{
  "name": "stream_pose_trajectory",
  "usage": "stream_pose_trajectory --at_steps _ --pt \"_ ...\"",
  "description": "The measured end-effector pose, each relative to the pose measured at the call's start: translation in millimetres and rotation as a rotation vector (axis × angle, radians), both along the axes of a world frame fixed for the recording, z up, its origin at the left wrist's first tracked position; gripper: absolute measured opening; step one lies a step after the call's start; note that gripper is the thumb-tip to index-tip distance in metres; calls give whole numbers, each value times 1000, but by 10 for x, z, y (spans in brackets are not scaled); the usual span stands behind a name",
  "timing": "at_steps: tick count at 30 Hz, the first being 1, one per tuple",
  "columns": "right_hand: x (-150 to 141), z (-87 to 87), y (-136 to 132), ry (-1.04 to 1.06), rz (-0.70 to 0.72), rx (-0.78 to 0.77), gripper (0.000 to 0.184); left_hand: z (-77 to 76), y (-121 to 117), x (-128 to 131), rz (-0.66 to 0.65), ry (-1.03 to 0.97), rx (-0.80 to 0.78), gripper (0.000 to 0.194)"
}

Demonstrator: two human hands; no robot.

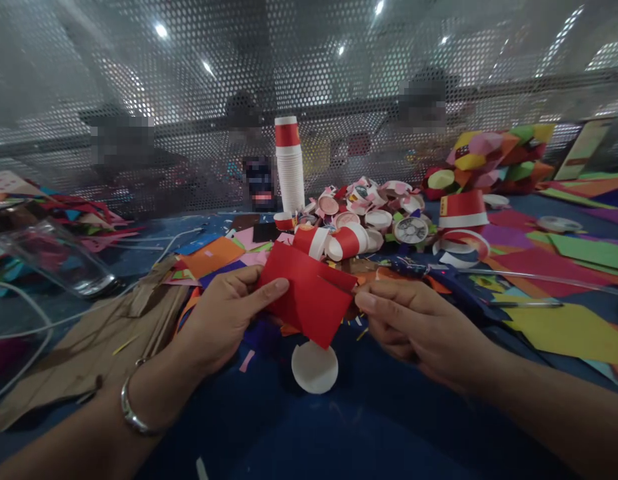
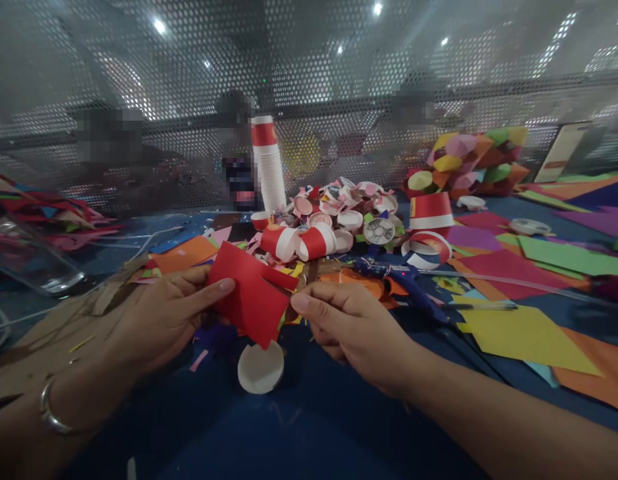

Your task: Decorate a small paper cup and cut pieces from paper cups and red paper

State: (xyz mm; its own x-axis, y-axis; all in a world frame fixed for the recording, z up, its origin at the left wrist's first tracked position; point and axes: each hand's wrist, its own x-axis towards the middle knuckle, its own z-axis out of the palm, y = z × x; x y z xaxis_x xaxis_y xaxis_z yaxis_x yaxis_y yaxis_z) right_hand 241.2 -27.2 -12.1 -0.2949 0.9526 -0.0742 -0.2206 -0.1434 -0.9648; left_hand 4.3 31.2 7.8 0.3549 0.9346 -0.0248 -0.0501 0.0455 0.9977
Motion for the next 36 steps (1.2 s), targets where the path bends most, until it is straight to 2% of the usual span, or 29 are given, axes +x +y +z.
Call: stream_pose_trajectory --at_steps 6,15,19,22,27,29,32,36 --pt "25 -21 2 -1 28 9 47 -31 -31 3 22 81 97 18" --pt "16 -85 0 32 63 22 41 -67 -51 -17 17 118 76 23" --pt "7 -70 0 67 55 -22 43 -39 -68 -1 10 104 73 24" --pt "1 -37 -4 78 33 -73 46 7 -71 15 2 66 35 24" --pt "-2 -9 -10 71 50 -88 45 36 -45 20 -35 30 -116 26" --pt "-1 -22 -1 77 56 -82 41 21 -44 18 -19 40 -86 27" --pt "-1 -48 13 103 69 -77 36 -1 -75 13 12 105 45 27" --pt "0 -68 8 131 91 -49 36 -7 -142 18 25 198 138 25"
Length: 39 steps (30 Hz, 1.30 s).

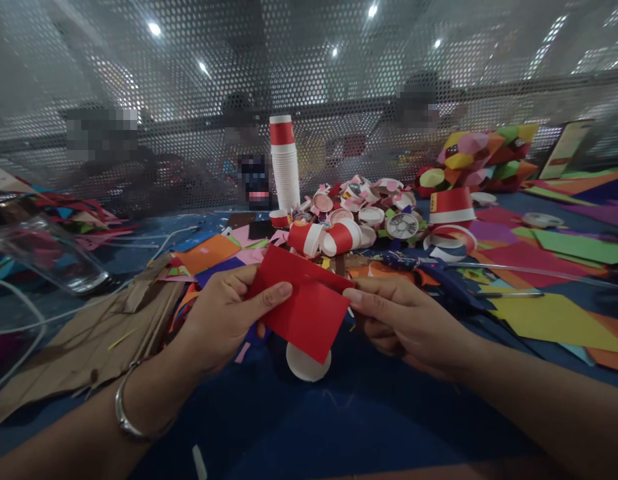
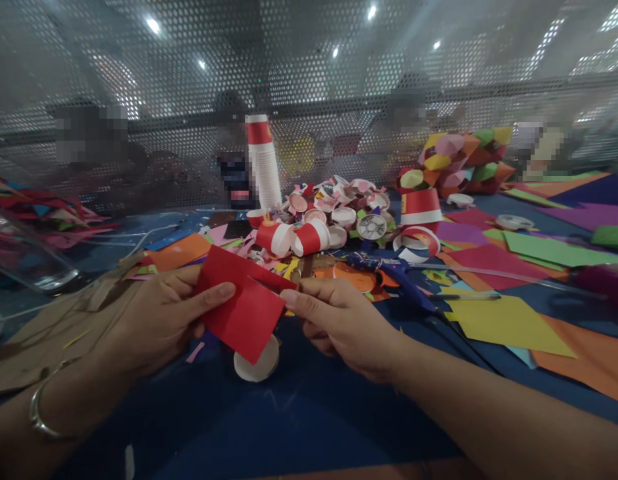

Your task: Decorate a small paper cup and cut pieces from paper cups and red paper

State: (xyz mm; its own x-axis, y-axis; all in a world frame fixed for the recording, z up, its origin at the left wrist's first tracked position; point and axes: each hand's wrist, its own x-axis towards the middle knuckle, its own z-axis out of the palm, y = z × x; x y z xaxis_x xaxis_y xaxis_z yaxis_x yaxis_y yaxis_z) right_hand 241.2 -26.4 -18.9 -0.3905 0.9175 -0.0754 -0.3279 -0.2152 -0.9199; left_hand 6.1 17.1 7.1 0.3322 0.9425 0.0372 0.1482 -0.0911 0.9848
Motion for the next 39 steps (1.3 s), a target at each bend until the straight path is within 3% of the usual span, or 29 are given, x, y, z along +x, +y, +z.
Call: stream_pose_trajectory --at_steps 9,18,30,39 --pt "5 -5 -17 -45 -29 8 31 -15 -30 46 -9 -99 -110 28" --pt "2 -76 -18 -131 -63 61 35 -26 -26 54 -86 -64 -189 26" --pt "-12 -36 -31 -154 -69 89 35 -50 -75 85 -32 -109 -187 29" --pt "-84 33 -37 -53 -32 51 35 -86 -120 184 -72 -203 -340 33"
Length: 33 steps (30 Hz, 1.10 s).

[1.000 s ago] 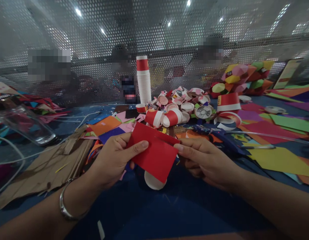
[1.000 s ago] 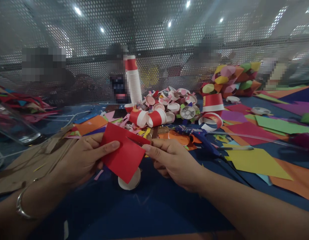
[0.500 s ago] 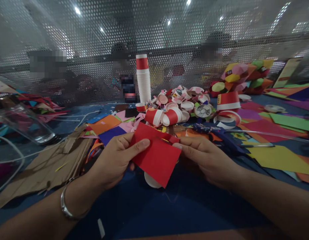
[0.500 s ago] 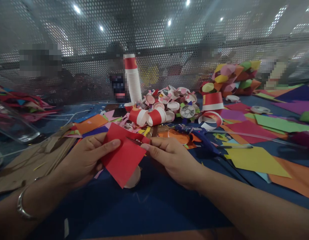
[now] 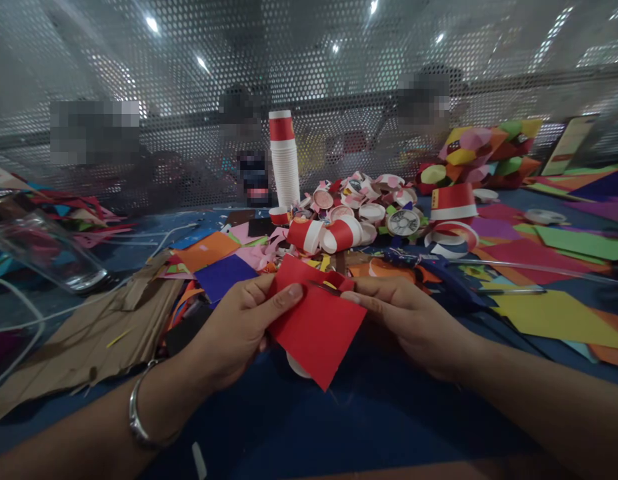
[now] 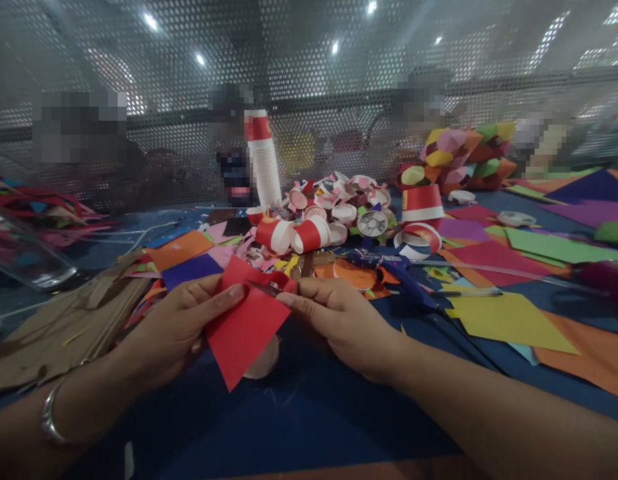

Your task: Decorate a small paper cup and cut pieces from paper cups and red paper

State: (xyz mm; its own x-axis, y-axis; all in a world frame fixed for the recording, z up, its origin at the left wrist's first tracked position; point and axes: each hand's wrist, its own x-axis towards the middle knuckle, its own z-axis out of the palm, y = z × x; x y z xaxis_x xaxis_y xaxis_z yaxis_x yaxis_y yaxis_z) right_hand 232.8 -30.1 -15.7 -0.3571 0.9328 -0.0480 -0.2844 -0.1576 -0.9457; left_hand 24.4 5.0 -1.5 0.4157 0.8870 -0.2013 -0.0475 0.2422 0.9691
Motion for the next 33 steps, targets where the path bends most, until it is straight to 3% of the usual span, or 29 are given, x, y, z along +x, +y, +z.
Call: stream_pose_trajectory --at_steps 8,16,27,33 --pt "1 -9 5 78 58 -39 32 28 -42 6 -78 -70 -27 25" --pt "16 -3 -6 31 45 -79 37 -22 -55 -13 -97 19 14 29" --pt "45 -61 4 -49 73 2 36 12 -78 -1 -175 3 -19 27" --pt "32 -36 5 -4 65 -35 35 3 -94 17 -170 -37 -53 25"
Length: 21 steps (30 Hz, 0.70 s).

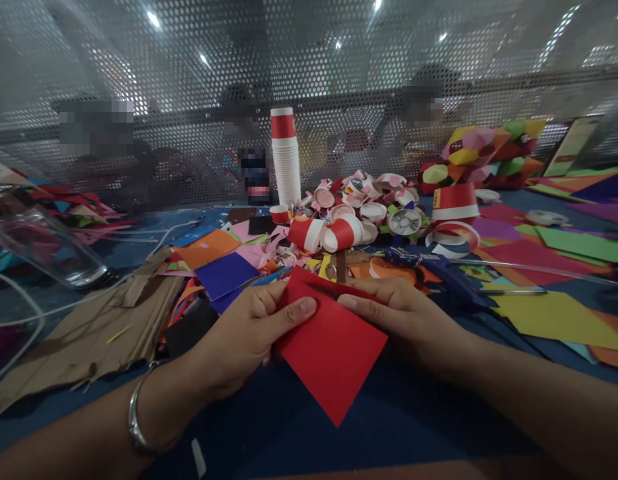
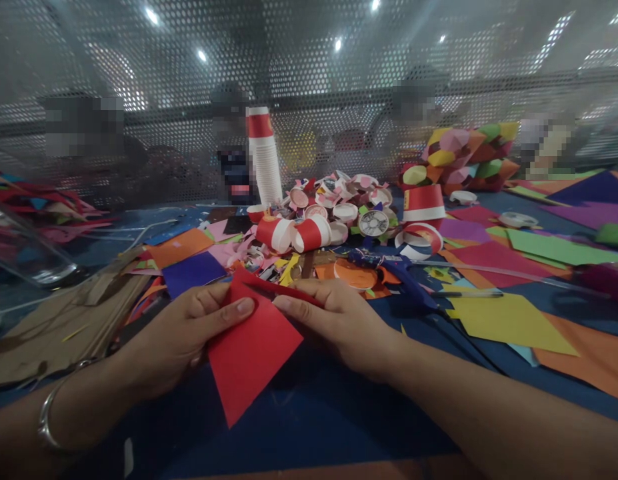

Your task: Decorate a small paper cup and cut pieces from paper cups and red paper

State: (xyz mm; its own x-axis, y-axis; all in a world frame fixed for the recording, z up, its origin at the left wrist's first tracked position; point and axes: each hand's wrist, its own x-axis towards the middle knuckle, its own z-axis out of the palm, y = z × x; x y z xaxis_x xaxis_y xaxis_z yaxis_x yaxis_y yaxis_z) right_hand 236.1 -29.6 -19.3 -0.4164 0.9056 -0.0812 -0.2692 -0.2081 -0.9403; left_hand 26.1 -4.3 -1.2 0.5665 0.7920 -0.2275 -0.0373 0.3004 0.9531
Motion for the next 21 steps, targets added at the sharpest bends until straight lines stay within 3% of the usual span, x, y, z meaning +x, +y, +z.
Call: stream_pose_trajectory --at_steps 7,21 --pt "-12 -12 1 76 27 12 30 3 16 -12 -1 21 17 33" --pt "9 -38 2 17 20 17 33 -24 -8 -11 -29 17 2 32"
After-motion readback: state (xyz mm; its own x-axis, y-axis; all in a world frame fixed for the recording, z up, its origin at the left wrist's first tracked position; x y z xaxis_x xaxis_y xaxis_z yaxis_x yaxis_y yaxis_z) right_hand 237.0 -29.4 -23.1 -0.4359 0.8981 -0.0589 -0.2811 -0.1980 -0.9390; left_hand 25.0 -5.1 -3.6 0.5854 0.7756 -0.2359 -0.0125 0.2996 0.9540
